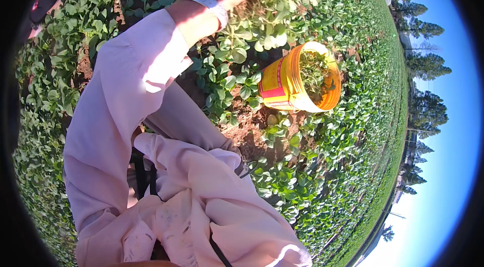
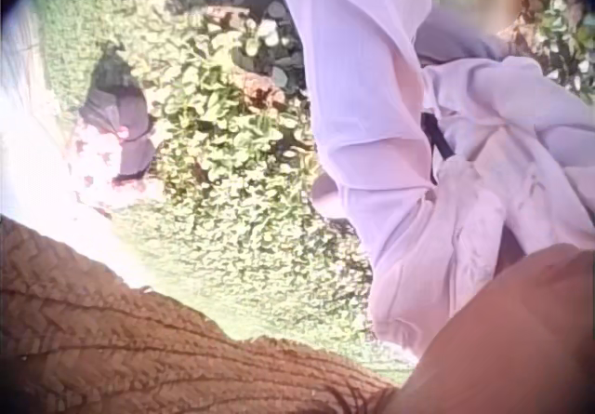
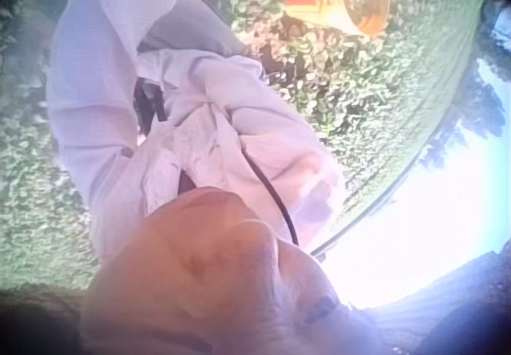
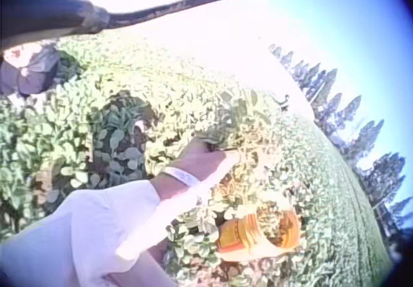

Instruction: The person pulls plants from the soil with a small digging tool and by hand, then places the collected greenery into a yellow bucket.

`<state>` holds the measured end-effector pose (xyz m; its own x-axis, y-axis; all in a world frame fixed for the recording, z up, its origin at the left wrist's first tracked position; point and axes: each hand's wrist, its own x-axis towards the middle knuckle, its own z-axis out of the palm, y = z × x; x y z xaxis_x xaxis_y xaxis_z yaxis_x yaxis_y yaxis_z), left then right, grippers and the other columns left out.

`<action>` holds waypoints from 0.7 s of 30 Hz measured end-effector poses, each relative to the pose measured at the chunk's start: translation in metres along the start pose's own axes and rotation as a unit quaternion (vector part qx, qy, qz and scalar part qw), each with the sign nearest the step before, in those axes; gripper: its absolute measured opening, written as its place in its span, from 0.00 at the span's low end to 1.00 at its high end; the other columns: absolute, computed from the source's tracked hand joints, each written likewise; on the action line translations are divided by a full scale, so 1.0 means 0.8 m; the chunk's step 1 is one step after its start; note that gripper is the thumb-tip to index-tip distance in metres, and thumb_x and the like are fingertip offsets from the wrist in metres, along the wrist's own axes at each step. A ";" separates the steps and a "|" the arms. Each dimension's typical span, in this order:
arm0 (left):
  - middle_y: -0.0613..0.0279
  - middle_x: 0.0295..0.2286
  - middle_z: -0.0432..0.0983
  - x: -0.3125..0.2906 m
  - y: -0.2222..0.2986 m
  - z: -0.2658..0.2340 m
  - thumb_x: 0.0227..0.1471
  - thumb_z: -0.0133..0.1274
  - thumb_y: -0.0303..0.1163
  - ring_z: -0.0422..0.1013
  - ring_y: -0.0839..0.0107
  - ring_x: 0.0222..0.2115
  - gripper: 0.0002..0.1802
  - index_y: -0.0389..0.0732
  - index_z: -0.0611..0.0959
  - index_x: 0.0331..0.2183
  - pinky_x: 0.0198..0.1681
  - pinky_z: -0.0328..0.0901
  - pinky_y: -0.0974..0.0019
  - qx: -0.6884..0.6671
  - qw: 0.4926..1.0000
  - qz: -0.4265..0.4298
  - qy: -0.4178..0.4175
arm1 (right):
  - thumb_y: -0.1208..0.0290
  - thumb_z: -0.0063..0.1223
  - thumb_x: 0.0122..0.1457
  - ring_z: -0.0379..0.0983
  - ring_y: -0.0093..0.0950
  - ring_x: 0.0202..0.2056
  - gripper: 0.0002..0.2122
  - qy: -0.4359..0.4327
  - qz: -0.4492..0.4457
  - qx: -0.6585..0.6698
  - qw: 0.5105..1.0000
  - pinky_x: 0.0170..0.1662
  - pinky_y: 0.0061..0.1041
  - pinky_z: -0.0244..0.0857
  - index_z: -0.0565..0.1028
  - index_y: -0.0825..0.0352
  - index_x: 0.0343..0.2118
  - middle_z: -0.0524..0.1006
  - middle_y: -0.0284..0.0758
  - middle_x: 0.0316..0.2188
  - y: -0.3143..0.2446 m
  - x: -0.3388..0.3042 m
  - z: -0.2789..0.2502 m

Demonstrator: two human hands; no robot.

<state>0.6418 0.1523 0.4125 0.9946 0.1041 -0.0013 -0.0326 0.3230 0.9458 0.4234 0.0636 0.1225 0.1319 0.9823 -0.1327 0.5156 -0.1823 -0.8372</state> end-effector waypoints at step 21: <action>0.61 0.31 0.77 -0.698 -0.060 -0.107 0.52 0.52 0.26 0.74 0.71 0.33 0.11 0.34 0.78 0.39 0.33 0.71 0.66 0.095 0.641 0.128 0.751 | 0.77 0.53 0.57 0.52 0.11 0.20 0.14 -0.200 0.060 0.256 0.944 0.22 0.16 0.47 0.60 0.63 0.21 0.57 0.21 0.17 -0.040 0.039 0.042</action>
<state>0.0799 0.1592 0.3404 -0.2613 0.9652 -0.0137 -0.0204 0.0087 0.9998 0.3825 0.1018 0.1269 -0.2193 0.9117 -0.3474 0.0275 -0.3501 -0.9363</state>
